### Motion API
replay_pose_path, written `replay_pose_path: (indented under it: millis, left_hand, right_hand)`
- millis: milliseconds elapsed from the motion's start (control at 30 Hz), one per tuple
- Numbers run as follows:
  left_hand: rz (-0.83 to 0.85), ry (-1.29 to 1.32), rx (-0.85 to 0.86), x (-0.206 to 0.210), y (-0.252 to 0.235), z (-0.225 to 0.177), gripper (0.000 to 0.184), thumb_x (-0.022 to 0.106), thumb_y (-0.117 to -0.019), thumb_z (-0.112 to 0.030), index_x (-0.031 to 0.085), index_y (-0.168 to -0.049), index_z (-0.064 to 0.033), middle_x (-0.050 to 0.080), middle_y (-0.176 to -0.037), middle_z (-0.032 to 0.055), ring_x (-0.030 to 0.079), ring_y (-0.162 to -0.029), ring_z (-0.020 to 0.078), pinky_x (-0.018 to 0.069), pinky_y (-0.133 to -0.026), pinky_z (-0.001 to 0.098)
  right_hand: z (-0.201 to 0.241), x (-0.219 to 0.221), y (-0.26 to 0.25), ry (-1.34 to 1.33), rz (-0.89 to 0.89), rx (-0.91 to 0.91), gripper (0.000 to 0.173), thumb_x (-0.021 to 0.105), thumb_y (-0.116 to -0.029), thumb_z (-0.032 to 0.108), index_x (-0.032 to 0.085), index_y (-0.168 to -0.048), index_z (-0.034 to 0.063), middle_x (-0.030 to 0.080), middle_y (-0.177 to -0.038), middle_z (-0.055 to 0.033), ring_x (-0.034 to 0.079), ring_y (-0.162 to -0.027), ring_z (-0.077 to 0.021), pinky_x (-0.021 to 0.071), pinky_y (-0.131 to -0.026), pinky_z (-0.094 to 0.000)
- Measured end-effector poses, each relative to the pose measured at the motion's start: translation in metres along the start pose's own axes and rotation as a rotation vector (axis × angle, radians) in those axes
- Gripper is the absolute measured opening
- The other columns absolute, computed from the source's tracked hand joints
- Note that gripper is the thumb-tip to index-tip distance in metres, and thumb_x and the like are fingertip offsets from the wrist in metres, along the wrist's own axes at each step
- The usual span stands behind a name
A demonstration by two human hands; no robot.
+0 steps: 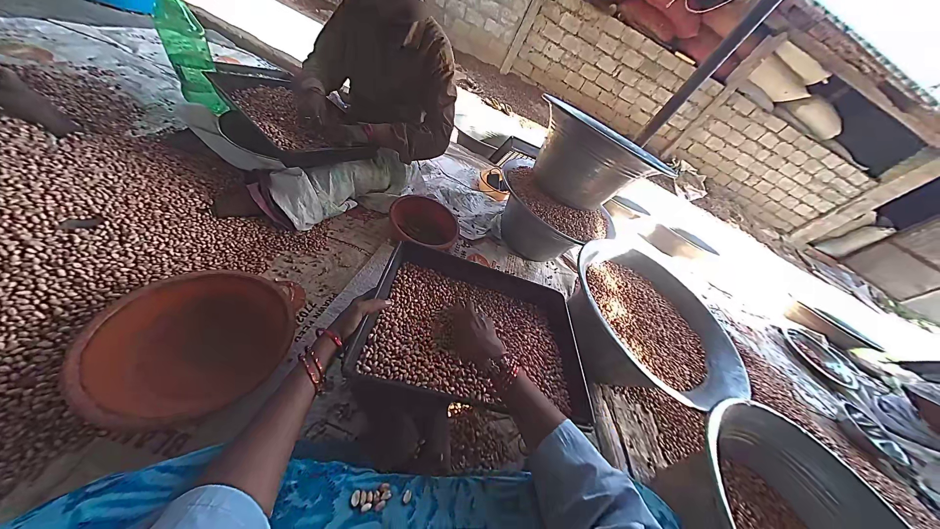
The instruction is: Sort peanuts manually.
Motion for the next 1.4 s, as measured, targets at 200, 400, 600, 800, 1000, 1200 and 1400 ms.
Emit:
replay_pose_path:
  millis: [200,400,600,800,1000,1200,1400]
  left_hand:
    - [-0.006,-0.007,0.013,-0.002,-0.003,0.003,0.033,0.045,-0.1052,-0.005,0.049,-0.137,0.0002,0.059,-0.106,0.0042,0.057,-0.082,0.0009,0.0484,-0.073,0.0183]
    - [-0.02,-0.001,-0.032,0.002,0.008,-0.007,0.031,0.046,-0.1064,-0.005,0.05,-0.137,-0.0008,0.059,-0.108,0.0061,0.058,-0.085,0.0032,0.0485,-0.075,0.02]
    - [-0.009,0.014,0.012,0.001,0.003,-0.003,0.03,0.046,-0.1051,-0.004,0.051,-0.134,-0.0003,0.059,-0.103,0.0031,0.058,-0.08,0.0002,0.0487,-0.072,0.0173]
    - [0.003,0.017,0.003,0.001,0.001,0.0,0.032,0.046,-0.1051,-0.006,0.05,-0.137,-0.0022,0.06,-0.104,0.0025,0.059,-0.08,0.0002,0.0495,-0.072,0.0178]
    - [-0.014,0.021,-0.009,0.0,0.005,-0.002,0.032,0.045,-0.1057,-0.006,0.05,-0.136,-0.0006,0.059,-0.104,0.0047,0.058,-0.082,0.0027,0.0495,-0.073,0.02]
    - [-0.011,-0.005,-0.019,0.001,0.004,-0.003,0.032,0.047,-0.1057,-0.006,0.05,-0.137,-0.001,0.059,-0.108,0.0056,0.058,-0.085,0.0026,0.0491,-0.076,0.0199]
    - [-0.007,-0.001,-0.017,0.002,0.006,-0.005,0.031,0.046,-0.1058,-0.005,0.05,-0.136,-0.0005,0.059,-0.107,0.0051,0.057,-0.084,0.0023,0.0487,-0.075,0.0194]
  right_hand:
    - [0.027,-0.019,0.013,-0.412,-0.105,-0.524,0.036,0.064,-0.0998,0.015,0.065,-0.133,0.0023,0.07,-0.124,-0.0184,0.069,-0.11,-0.0301,0.0526,-0.098,-0.0465]
    - [-0.076,-0.044,-0.035,-0.249,-0.285,-0.012,0.027,0.062,-0.101,0.024,0.075,-0.115,0.0052,0.073,-0.115,-0.0169,0.068,-0.111,-0.034,0.0501,-0.096,-0.0563]
    - [-0.075,-0.023,-0.053,-0.157,-0.238,0.038,0.026,0.061,-0.0997,0.023,0.075,-0.113,0.0061,0.074,-0.115,-0.0179,0.068,-0.113,-0.0361,0.0498,-0.095,-0.0576]
    - [-0.066,-0.018,-0.056,-0.071,-0.222,0.049,0.03,0.055,-0.101,0.024,0.072,-0.116,0.0043,0.072,-0.118,-0.0192,0.067,-0.114,-0.0374,0.0498,-0.093,-0.0588]
    - [-0.1,-0.026,-0.053,-0.647,-0.413,0.043,0.031,0.057,-0.1021,0.016,0.062,-0.126,-0.0032,0.068,-0.115,-0.0215,0.067,-0.104,-0.0298,0.0507,-0.093,-0.0473]
    - [-0.079,-0.013,-0.049,-0.357,-0.274,-0.023,0.033,0.067,-0.0979,0.027,0.072,-0.118,0.0023,0.072,-0.109,-0.0197,0.069,-0.103,-0.0339,0.0518,-0.093,-0.0528]
    - [-0.07,-0.006,-0.054,-0.357,-0.184,-0.039,0.032,0.066,-0.0975,0.026,0.072,-0.116,0.0007,0.071,-0.11,-0.0216,0.068,-0.105,-0.0356,0.051,-0.095,-0.0553]
Point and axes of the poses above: each hand's wrist, its own y-axis away from the middle knuckle, its own x-axis out of the palm, z = x × y, the point moved 5 cm from there along -y, towards the middle knuckle
